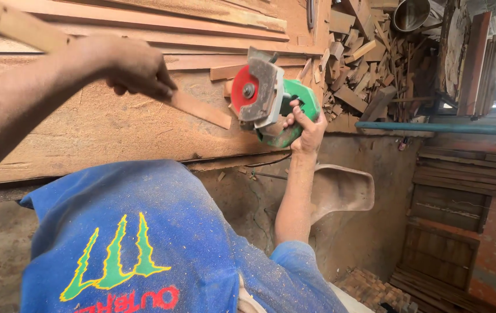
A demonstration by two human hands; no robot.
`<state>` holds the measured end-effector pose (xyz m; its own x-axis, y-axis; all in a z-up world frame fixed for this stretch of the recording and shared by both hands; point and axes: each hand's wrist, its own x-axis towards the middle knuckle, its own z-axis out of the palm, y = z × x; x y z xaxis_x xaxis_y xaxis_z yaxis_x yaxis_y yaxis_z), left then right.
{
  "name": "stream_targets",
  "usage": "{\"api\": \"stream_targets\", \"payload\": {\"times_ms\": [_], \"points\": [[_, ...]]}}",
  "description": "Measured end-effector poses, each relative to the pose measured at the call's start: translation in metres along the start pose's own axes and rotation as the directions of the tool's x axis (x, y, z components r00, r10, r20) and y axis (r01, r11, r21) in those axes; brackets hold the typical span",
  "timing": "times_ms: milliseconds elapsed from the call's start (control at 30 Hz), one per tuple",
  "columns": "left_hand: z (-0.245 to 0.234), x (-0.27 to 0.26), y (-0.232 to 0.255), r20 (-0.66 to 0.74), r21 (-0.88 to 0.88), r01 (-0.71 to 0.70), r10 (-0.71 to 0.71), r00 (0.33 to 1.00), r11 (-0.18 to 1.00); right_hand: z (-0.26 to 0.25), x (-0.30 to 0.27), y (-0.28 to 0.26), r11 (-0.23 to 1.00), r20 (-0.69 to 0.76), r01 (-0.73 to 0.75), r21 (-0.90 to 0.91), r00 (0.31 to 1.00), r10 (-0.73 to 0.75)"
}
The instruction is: Cutting wood strips with a small circular saw.
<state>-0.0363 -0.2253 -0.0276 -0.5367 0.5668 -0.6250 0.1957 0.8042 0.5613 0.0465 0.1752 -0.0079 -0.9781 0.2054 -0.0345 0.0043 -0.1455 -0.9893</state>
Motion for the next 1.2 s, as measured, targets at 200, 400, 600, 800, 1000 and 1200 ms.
{"api": "stream_targets", "payload": {"times_ms": [200,400,600,800,1000,1200], "points": [[0.03,-0.017,-0.04,-0.249,-0.072,0.033,-0.05,0.967,0.997,-0.036,0.018,0.019,0.993,-0.075,0.024,0.116,0.997,-0.015],[0.089,-0.047,-0.066,-0.695,-0.419,-0.433,0.025,0.719,0.799,-0.106,0.027,0.09,0.829,-0.194,0.105,0.549,0.981,0.004],[0.176,-0.042,-0.068,-0.538,-0.689,-0.386,-0.076,0.839,0.613,-0.17,0.008,0.157,0.541,-0.336,0.294,0.788,0.942,-0.024],[0.214,-0.025,-0.09,-0.245,-0.889,-0.163,-0.142,0.959,0.428,-0.18,-0.016,0.181,0.431,-0.412,0.386,0.816,0.91,-0.036],[0.207,-0.019,-0.076,-0.148,-0.757,-0.068,-0.07,0.986,0.65,-0.161,-0.022,0.194,0.208,-0.404,0.384,0.9,0.913,0.061],[0.137,0.001,0.015,-0.143,-0.695,-0.025,-0.104,0.984,0.719,-0.133,-0.025,0.182,0.307,-0.547,0.5,0.81,0.833,0.086]]}}
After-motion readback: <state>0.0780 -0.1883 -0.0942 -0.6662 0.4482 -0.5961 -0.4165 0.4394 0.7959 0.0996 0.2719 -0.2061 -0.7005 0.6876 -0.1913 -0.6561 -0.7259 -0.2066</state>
